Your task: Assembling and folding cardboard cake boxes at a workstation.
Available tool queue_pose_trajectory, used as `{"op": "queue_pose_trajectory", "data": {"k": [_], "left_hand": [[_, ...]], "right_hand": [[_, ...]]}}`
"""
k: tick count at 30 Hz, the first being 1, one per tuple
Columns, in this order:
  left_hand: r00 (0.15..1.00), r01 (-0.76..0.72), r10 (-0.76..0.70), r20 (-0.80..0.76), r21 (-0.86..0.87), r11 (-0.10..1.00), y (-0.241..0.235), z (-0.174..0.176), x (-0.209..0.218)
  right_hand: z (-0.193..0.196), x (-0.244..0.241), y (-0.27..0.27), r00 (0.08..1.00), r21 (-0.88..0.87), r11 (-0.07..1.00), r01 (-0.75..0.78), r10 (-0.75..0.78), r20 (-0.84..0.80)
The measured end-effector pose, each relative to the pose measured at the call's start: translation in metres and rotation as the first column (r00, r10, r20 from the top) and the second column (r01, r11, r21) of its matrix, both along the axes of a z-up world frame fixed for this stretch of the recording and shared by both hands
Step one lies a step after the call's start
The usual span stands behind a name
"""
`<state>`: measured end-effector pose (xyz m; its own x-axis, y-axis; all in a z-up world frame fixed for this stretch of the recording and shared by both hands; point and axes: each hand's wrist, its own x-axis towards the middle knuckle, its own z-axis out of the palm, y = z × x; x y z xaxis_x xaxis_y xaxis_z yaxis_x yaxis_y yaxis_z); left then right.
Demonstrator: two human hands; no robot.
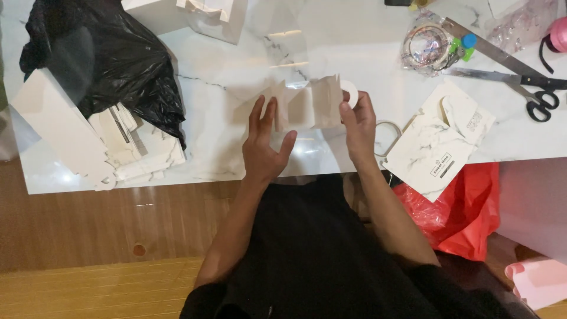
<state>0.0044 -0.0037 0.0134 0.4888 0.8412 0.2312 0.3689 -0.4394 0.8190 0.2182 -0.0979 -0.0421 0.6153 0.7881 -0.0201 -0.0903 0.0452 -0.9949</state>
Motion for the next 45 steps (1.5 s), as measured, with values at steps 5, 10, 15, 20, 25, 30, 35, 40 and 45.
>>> {"op": "queue_pose_trajectory", "data": {"k": [5,10,15,20,25,30,35,40,45], "left_hand": [[0.999,-0.01,0.011,0.032,-0.02,1.0,-0.001,-0.007,0.007],[0.997,-0.028,0.029,0.07,-0.011,1.0,-0.001,-0.008,0.015],[0.998,-0.047,0.046,0.047,0.03,0.998,-0.004,-0.008,0.018],[0.998,-0.057,0.055,0.029,0.057,0.997,-0.005,-0.012,0.019],[0.998,-0.064,0.063,0.012,0.062,0.996,-0.003,-0.011,0.021],[0.997,-0.072,0.07,0.037,0.039,0.997,0.0,-0.005,0.022],[0.989,-0.137,0.135,0.052,0.037,0.99,0.004,0.002,0.031],[0.976,-0.214,0.216,-0.006,0.085,0.973,0.014,0.005,0.041],[0.976,-0.213,0.218,0.01,0.254,0.943,0.023,0.009,0.047]], "right_hand": [[0.036,-0.024,0.02,0.994,-0.003,0.999,-0.039,0.039,0.098],[0.054,-0.038,0.029,0.965,-0.103,0.994,-0.018,0.044,0.258],[0.055,-0.046,0.033,0.952,-0.105,0.994,-0.007,0.038,0.303],[0.041,-0.045,0.03,0.929,-0.044,0.998,-0.042,0.055,0.367],[0.052,-0.047,0.031,0.906,-0.104,0.994,-0.027,0.069,0.417],[0.046,-0.045,0.031,0.868,-0.111,0.994,0.006,0.05,0.494],[0.044,-0.047,0.03,0.869,-0.1,0.995,0.0,0.049,0.492],[0.046,-0.05,0.03,0.835,-0.072,0.997,0.017,0.026,0.55],[0.048,-0.049,0.031,0.892,-0.07,0.997,0.02,0.014,0.452]]}}
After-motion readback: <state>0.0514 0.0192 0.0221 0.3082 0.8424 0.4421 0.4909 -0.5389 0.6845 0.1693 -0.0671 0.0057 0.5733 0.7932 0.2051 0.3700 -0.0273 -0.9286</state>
